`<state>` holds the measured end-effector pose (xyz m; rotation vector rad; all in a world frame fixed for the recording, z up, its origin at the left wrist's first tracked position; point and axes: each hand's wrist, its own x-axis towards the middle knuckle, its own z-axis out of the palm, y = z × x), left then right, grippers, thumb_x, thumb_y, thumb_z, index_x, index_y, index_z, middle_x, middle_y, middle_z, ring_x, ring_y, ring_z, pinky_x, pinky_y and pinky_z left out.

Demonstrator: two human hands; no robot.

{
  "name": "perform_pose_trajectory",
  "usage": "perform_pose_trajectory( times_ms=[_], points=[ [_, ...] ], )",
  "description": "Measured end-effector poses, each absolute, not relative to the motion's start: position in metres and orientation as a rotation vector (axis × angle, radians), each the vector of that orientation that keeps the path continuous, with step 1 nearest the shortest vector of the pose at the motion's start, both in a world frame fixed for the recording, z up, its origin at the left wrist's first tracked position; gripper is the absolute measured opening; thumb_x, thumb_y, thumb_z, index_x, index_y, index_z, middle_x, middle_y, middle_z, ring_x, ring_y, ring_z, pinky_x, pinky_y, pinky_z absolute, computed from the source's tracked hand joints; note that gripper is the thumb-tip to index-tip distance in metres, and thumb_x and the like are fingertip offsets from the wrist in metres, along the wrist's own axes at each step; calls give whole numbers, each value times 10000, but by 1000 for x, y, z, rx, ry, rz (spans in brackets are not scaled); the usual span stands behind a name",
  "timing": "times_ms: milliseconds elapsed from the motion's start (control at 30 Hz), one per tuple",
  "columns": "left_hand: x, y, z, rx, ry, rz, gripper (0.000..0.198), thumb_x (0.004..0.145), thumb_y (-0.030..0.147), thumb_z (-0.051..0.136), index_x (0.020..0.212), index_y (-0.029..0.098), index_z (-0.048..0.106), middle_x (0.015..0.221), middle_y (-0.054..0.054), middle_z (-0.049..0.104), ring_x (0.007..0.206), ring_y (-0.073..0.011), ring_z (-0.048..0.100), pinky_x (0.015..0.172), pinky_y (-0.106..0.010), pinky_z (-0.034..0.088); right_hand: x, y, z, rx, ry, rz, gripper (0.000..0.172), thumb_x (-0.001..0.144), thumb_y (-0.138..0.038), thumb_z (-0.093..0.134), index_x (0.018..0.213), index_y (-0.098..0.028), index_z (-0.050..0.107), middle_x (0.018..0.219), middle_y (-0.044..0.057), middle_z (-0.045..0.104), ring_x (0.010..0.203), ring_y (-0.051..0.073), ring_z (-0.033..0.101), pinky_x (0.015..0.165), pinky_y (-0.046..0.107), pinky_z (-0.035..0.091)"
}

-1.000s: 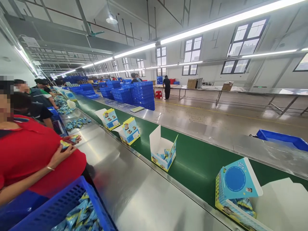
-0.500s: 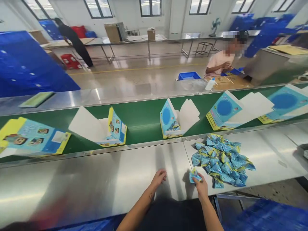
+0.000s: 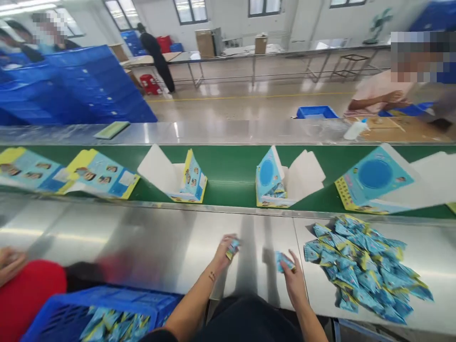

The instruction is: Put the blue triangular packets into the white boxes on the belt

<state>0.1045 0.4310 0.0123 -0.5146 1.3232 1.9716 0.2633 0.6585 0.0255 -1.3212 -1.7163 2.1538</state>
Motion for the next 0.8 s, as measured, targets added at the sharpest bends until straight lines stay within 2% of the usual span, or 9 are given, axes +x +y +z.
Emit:
perform_pose_trajectory(
  times_ms=[67,133,267,367,433,567,667,733,800],
  points=[
    [114,426,5,-519,1389,1891,582,414,424,970,792,138,632,704,-19,618,555,-103,547,472,-191,384,263,664,18,-1332,-1809,2195,906,469,-627,881,1183,-103,688,1134,153,658,957,235,640,760,271,539],
    [126,429,-3,-578,1393,1979,557,489,466,931,843,145,645,790,-36,654,597,-108,572,483,-190,400,264,669,12,-1372,-1790,2153,873,460,-687,860,1082,-92,715,1060,144,668,894,217,630,725,267,532],
    [143,443,-12,-508,1412,1940,578,487,464,927,898,146,675,806,-38,648,612,-117,574,470,-191,404,267,683,9,-1425,-1759,2158,912,410,-691,883,1069,-83,717,996,132,667,840,188,611,706,252,524],
    [144,450,-14,-548,1428,1966,590,537,517,905,965,169,693,893,-47,671,675,-121,600,505,-185,422,266,694,8,-1397,-1673,2182,870,435,-726,862,1014,-94,715,993,125,663,845,183,610,707,250,521],
    [139,454,-18,-455,1448,1851,615,496,491,934,964,162,706,935,-63,683,673,-126,595,499,-193,416,264,700,3,-1390,-1693,2224,824,429,-683,887,978,-94,712,976,121,660,816,173,604,687,244,511],
    [128,463,-34,-455,1514,1797,653,524,578,890,1004,169,722,862,-51,668,656,-120,569,511,-191,383,263,706,-17,-1443,-1583,2226,815,485,-712,857,1018,-114,707,1027,114,657,775,147,585,652,238,498],
    [120,467,-54,-265,1581,1580,666,521,527,894,1048,154,731,856,-62,681,678,-128,575,583,-217,434,263,716,-40,-1496,-1713,2281,816,476,-676,872,1025,-99,698,1009,127,656,738,155,579,623,255,499],
    [115,470,-71,-257,1678,1513,713,627,554,826,1202,155,692,917,-74,696,707,-139,593,645,-249,480,261,726,-60,-1594,-1660,2120,845,538,-726,812,1096,-107,668,1051,132,654,802,186,614,650,269,522],
    [110,472,-90,-281,1837,1510,799,746,576,713,1419,174,559,1020,-85,707,775,-165,637,727,-299,528,258,738,-82,-1610,-1661,1952,862,605,-774,740,1144,-110,632,1110,146,645,902,224,640,700,294,548]
  ],
)
